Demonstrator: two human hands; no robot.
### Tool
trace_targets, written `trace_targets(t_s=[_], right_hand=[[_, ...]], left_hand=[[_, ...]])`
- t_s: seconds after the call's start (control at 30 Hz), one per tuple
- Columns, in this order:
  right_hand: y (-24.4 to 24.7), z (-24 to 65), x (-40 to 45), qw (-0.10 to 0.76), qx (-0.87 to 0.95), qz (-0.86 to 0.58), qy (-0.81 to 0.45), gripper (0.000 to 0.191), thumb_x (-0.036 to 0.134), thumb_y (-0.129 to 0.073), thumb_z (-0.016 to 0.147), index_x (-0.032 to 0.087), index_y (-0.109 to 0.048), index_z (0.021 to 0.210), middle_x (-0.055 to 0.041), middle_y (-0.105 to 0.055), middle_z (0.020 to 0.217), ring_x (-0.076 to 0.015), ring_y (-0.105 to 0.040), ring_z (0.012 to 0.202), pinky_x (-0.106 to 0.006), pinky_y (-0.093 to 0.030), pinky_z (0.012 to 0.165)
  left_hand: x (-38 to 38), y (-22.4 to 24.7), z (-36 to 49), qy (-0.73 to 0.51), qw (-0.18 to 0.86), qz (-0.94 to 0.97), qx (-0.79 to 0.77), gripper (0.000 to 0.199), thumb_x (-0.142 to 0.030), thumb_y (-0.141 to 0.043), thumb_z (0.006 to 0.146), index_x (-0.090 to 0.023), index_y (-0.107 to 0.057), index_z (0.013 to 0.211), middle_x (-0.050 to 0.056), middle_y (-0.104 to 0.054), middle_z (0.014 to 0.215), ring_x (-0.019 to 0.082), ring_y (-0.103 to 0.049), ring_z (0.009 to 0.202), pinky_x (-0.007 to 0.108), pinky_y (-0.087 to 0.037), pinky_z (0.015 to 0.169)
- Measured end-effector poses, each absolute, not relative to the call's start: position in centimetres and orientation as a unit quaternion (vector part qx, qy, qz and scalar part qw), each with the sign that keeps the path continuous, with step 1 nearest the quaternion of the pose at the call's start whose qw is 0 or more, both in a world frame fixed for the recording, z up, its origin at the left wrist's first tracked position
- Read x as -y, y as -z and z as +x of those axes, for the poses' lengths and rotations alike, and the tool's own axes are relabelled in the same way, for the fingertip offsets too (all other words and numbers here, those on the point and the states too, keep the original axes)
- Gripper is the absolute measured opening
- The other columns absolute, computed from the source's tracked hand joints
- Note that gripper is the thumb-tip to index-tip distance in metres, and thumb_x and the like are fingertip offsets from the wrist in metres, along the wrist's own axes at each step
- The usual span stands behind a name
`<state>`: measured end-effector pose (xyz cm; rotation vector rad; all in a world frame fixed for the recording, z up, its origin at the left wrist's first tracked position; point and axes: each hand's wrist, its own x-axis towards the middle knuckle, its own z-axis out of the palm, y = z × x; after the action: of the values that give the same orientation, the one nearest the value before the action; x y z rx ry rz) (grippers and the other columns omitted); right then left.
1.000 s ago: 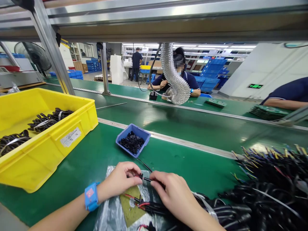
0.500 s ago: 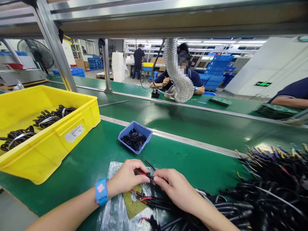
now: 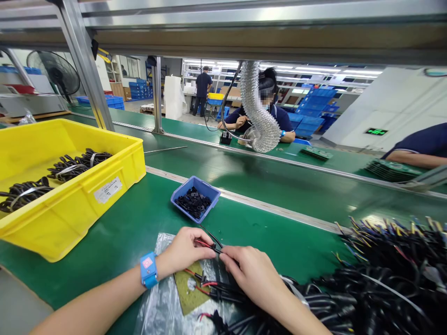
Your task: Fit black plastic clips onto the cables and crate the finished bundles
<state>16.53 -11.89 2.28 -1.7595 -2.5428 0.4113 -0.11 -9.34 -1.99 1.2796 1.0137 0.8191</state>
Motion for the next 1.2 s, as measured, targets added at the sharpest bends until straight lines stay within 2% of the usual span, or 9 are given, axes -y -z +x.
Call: trace_targets(t_s=[0.2,0.5,0.73,0.9,1.2], right_hand=[[-1.6,16.8,12.0,0.013,0.832,-0.55,-0.074,0.027,0.023,-0.047,0.085,0.023,-0.063,0.064,-0.0004,-0.069,0.066,-0.0177,-0.062,0.063,-0.026,-0.025,0.052],[-1.4,16.6,12.5,0.016,0.844,-0.535,-0.031,0.024,0.019,-0.048,0.083,0.022,-0.064,0.065,-0.0013,-0.066,0.061,-0.0177,-0.061,0.062,-0.025,-0.029,0.054],[-1.4,16.7,12.3,0.015,0.835,-0.546,-0.061,0.023,0.02,-0.048,0.083,0.022,-0.064,0.067,-0.0011,-0.066,0.063,-0.0177,-0.061,0.062,-0.025,-0.029,0.054],[-1.7,16.5,12.1,0.015,0.825,-0.558,-0.094,0.022,0.022,-0.048,0.085,0.024,-0.064,0.07,0.0002,-0.069,0.07,-0.0191,-0.063,0.067,-0.025,-0.029,0.054],[-1.7,16.4,12.1,0.003,0.825,-0.557,-0.096,0.021,0.024,-0.049,0.086,0.024,-0.061,0.069,0.0013,-0.068,0.07,-0.0191,-0.063,0.066,-0.026,-0.028,0.053]], left_hand=[[9.5,2.4,0.1,-0.354,0.598,0.564,-0.446,0.015,-0.017,-0.072,0.056,-0.013,-0.065,0.068,0.0,-0.064,0.064,0.014,-0.057,0.062,0.024,-0.044,0.061],[10.2,2.1,0.7,-0.358,0.637,0.533,-0.428,0.016,-0.016,-0.073,0.055,-0.011,-0.061,0.065,-0.003,-0.059,0.06,0.01,-0.053,0.057,0.022,-0.043,0.058],[10.2,2.2,0.6,-0.359,0.634,0.541,-0.419,0.018,-0.018,-0.074,0.055,-0.011,-0.063,0.067,-0.002,-0.06,0.061,0.01,-0.054,0.058,0.022,-0.044,0.06],[9.7,2.7,0.0,-0.351,0.647,0.543,-0.404,0.03,-0.015,-0.078,0.048,-0.011,-0.066,0.076,0.0,-0.063,0.066,0.012,-0.056,0.062,0.023,-0.045,0.062],[9.5,3.0,-0.2,-0.353,0.641,0.545,-0.409,0.025,-0.016,-0.076,0.052,-0.011,-0.067,0.075,-0.001,-0.062,0.063,0.01,-0.054,0.059,0.021,-0.044,0.059]])
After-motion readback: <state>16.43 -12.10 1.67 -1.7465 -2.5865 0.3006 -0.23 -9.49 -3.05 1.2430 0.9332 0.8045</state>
